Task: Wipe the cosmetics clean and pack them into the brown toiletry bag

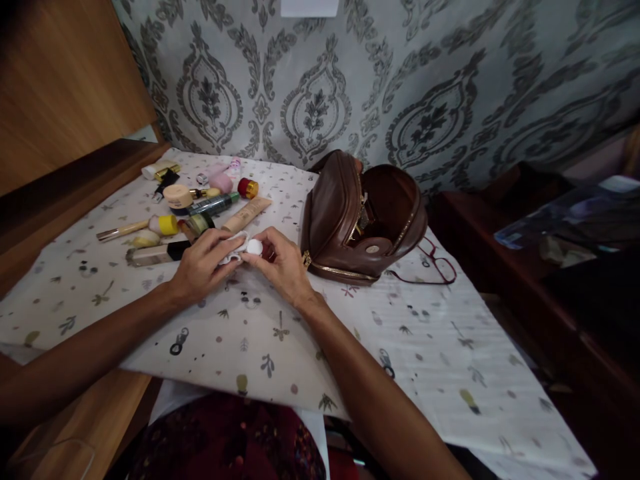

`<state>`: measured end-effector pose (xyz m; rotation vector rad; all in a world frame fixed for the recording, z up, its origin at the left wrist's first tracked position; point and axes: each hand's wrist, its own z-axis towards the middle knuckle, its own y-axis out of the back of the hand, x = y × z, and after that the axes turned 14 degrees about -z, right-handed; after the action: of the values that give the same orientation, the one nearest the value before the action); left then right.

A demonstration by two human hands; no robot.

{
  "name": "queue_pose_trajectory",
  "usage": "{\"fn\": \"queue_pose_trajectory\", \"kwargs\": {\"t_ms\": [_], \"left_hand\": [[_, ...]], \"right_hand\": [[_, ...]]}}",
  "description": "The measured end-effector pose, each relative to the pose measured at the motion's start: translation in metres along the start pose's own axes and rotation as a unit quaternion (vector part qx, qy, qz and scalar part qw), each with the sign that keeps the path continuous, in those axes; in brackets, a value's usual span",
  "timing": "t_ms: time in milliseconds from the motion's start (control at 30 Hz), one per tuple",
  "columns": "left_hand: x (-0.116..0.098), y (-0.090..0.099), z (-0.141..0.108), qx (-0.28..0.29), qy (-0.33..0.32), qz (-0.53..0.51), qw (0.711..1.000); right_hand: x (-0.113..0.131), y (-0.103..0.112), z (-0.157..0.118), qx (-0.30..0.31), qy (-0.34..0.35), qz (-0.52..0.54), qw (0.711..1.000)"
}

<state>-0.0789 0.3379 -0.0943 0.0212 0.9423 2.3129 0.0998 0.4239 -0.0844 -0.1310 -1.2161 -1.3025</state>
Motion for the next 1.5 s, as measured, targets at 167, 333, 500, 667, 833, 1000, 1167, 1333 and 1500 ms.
{"fn": "queue_pose_trajectory", "kwargs": {"t_ms": [167, 333, 500, 667, 833, 1000, 1167, 1333, 1500], "left_hand": [[0.002, -0.001, -0.002, 0.007, -0.001, -0.019, 1.0], [0.0, 0.001, -0.001, 0.002, 0.004, -0.074, 0.997], [-0.002, 0.006, 0.005, 0.008, 0.083, -0.112, 0.99], [-0.001, 0.009, 0.011, -0.033, 0.171, -0.13, 0.976], [-0.006, 0.008, 0.01, -0.052, 0.174, -0.155, 0.971], [-0.004, 0.004, 0.006, -0.007, 0.144, -0.193, 0.97], [0.011, 0.004, 0.006, 0.028, 0.2, -0.189, 0.961], [0.021, 0.005, 0.004, 0.068, 0.239, -0.133, 0.959], [0.021, 0.004, 0.002, 0.089, 0.242, -0.09, 0.962]], "right_hand": [[0.0, -0.001, 0.001, -0.055, -0.001, -0.034, 0.998], [-0.005, -0.004, 0.001, -0.071, -0.044, -0.025, 0.996], [-0.01, -0.007, 0.002, -0.086, -0.058, -0.007, 0.995], [-0.008, -0.008, 0.002, -0.087, -0.036, -0.006, 0.996], [0.003, -0.008, -0.002, -0.068, 0.027, -0.034, 0.997], [0.004, -0.01, -0.004, -0.073, 0.045, -0.04, 0.996], [0.001, -0.009, -0.003, -0.078, 0.04, -0.047, 0.995], [-0.004, -0.002, 0.001, -0.067, 0.038, -0.059, 0.995], [-0.014, 0.004, 0.006, -0.043, 0.027, -0.04, 0.998]]}}
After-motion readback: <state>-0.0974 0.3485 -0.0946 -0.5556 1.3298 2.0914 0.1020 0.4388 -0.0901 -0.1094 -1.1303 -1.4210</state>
